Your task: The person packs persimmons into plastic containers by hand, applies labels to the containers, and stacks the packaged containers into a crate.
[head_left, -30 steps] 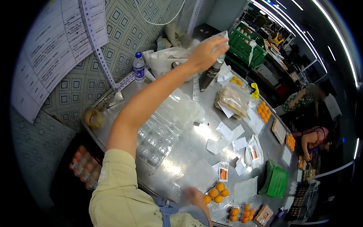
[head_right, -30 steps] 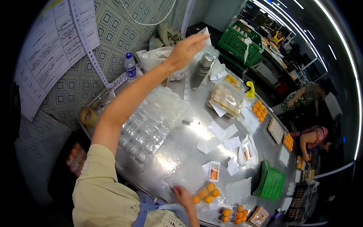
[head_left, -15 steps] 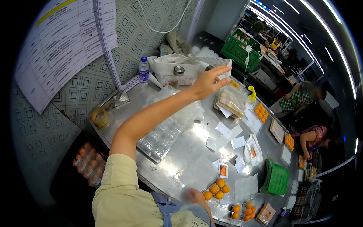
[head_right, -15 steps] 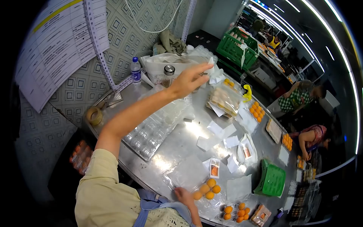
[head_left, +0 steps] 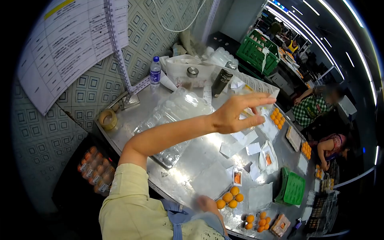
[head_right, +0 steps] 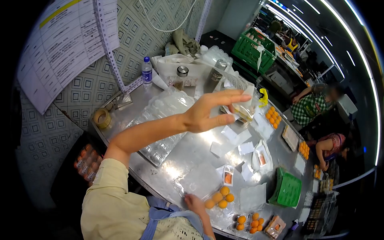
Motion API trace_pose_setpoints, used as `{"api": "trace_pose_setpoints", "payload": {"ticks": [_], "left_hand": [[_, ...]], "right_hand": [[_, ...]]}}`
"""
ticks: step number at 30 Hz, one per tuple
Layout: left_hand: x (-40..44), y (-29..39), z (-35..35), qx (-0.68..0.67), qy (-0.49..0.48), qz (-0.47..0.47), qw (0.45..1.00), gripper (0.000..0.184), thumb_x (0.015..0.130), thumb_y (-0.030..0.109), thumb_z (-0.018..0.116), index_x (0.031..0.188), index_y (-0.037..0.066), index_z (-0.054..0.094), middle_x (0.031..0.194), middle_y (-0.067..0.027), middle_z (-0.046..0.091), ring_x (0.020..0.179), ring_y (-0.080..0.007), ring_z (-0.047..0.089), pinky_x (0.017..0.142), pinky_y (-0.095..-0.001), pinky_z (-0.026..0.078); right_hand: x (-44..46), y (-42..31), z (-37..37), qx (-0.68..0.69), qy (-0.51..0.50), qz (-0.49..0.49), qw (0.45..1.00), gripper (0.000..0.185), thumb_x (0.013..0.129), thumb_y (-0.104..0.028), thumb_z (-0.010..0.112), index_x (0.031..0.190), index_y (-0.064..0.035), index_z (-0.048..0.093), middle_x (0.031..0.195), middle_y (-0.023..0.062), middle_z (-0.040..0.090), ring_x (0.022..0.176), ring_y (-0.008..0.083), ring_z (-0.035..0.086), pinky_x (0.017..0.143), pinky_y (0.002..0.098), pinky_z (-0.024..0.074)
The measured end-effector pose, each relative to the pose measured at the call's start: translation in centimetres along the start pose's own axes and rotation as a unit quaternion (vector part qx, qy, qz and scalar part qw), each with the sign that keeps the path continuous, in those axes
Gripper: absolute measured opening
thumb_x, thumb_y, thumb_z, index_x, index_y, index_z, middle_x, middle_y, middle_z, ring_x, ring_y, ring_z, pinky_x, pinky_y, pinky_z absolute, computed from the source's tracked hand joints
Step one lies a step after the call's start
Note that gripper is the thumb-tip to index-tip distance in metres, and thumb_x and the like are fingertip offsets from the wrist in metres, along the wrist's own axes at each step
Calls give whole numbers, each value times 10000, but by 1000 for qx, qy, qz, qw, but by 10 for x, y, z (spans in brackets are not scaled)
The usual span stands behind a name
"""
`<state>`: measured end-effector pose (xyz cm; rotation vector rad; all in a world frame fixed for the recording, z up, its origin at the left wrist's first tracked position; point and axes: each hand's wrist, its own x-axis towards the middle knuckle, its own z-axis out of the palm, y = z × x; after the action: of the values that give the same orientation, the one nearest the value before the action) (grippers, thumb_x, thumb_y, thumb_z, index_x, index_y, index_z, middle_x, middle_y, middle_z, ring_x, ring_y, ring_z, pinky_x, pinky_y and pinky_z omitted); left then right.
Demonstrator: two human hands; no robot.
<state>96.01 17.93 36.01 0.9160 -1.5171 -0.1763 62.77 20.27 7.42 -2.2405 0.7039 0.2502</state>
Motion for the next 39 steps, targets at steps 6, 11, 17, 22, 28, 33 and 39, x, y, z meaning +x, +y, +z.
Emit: {"api": "trace_pose_setpoints", "payload": {"ticks": [6, 11, 17, 22, 28, 33, 39], "left_hand": [[-33, 27, 39, 17, -41, 140, 989, 522, 808, 191, 684, 1284, 32, 540, 1313, -199, 526, 1079, -311, 596, 838, -357, 521], [-81, 53, 70, -126, -64, -15, 990, 564, 748, 49, 697, 1277, -40, 526, 1290, -192, 550, 1096, -293, 594, 973, -409, 445], [-139, 52, 111, -241, 20, -147, 959, 717, 793, -66, 602, 1428, -42, 270, 1463, -175, 316, 1290, -297, 416, 1026, -453, 404], [-157, 80, 126, -357, 135, -195, 903, 661, 822, -81, 582, 1414, -63, 287, 1446, -168, 279, 1236, -237, 432, 1040, -385, 415], [-179, 99, 93, -11, 36, -171, 985, 575, 760, -54, 637, 1312, 19, 496, 1322, -193, 452, 1220, -234, 446, 891, -361, 490], [-130, 80, 72, 385, 145, -38, 911, 551, 641, -2, 716, 1173, 71, 597, 1217, -150, 571, 1111, -343, 545, 997, -460, 374], [-108, 26, 46, 374, 60, 104, 919, 331, 717, -5, 678, 1039, 62, 652, 1032, -62, 686, 1076, -264, 616, 962, -442, 442]], "right_hand": [[4, 9, -1, 71, 30, 0, 997, 258, 886, -260, 597, 1054, -69, 642, 971, 153, 669, 890, 310, 644, 784, 382, 499], [12, -12, -51, 145, 227, -101, 958, 335, 823, -105, 676, 1120, 16, 575, 1004, 157, 637, 836, 231, 631, 734, 331, 493], [32, -92, -139, 146, 493, -223, 828, 730, 711, -17, 744, 1337, -56, 369, 1243, 141, 495, 1006, 223, 554, 726, 310, 493], [51, -116, -168, 50, 539, -410, 734, 575, 679, 49, 711, 1204, -60, 504, 1175, 129, 556, 978, 279, 571, 761, 349, 494], [42, -140, -173, 130, 460, -439, 760, 233, 715, 51, 616, 936, -14, 652, 954, 114, 677, 879, 281, 620, 781, 343, 488], [43, -145, -182, 123, 466, -448, 753, 248, 694, 18, 669, 938, -31, 669, 937, 95, 683, 845, 261, 630, 744, 327, 489], [36, -151, -206, -51, 480, -498, 721, 304, 638, 59, 673, 909, -77, 692, 930, 58, 684, 816, 245, 619, 681, 321, 504]]}}
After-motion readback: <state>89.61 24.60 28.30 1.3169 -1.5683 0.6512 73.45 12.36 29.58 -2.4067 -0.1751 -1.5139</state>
